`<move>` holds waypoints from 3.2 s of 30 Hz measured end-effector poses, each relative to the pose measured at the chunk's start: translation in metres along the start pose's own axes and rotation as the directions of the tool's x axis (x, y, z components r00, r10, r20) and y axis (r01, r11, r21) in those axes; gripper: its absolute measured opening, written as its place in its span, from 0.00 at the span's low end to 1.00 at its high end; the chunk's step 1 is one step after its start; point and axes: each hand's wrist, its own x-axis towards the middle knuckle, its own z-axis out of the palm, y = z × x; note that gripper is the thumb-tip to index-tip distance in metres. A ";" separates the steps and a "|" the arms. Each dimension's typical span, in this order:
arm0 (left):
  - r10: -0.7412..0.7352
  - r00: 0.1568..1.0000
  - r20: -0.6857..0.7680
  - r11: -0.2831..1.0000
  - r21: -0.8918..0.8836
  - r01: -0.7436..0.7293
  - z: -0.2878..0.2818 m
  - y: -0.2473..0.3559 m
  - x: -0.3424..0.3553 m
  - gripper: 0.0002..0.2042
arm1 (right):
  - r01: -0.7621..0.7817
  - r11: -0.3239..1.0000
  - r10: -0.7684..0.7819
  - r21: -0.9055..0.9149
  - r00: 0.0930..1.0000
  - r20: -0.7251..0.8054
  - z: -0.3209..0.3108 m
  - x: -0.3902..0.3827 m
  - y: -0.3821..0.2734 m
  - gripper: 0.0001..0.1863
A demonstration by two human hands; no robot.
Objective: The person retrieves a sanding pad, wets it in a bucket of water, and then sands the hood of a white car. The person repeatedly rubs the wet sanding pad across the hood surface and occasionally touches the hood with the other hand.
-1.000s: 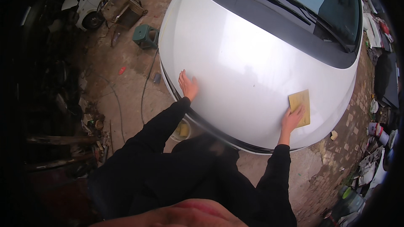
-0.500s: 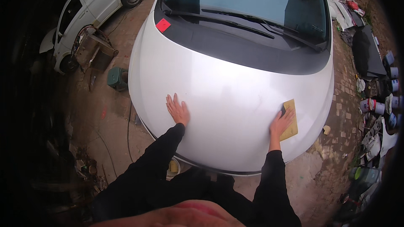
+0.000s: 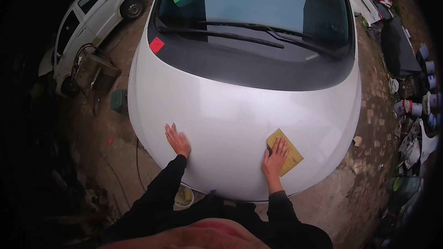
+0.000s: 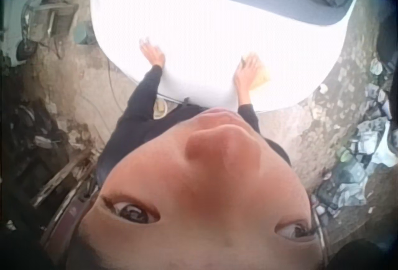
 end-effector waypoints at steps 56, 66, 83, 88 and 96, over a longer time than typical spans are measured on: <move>0.054 0.999 -0.002 0.998 0.017 -0.054 0.004 0.002 -0.001 0.28 | -0.392 0.917 0.398 0.068 0.891 -0.218 0.032 -0.046 -0.075 0.49; 0.025 0.999 0.046 1.000 0.006 -0.025 -0.002 0.008 0.001 0.29 | -0.410 0.911 0.406 0.048 0.867 -0.288 0.034 -0.033 -0.078 0.50; -0.015 0.998 0.069 1.000 -0.026 0.017 0.005 0.001 0.005 0.30 | -0.411 0.840 0.540 0.355 0.700 -0.466 0.001 -0.096 -0.038 0.33; 0.029 0.999 0.038 0.999 -0.022 -0.028 0.004 0.000 0.004 0.29 | -0.689 0.562 0.815 0.458 0.555 -0.167 -0.012 -0.110 0.002 0.30; 0.026 0.999 0.028 1.000 -0.013 -0.025 0.006 -0.001 0.004 0.29 | -0.718 0.539 0.815 0.441 0.577 -0.057 -0.015 -0.084 0.021 0.26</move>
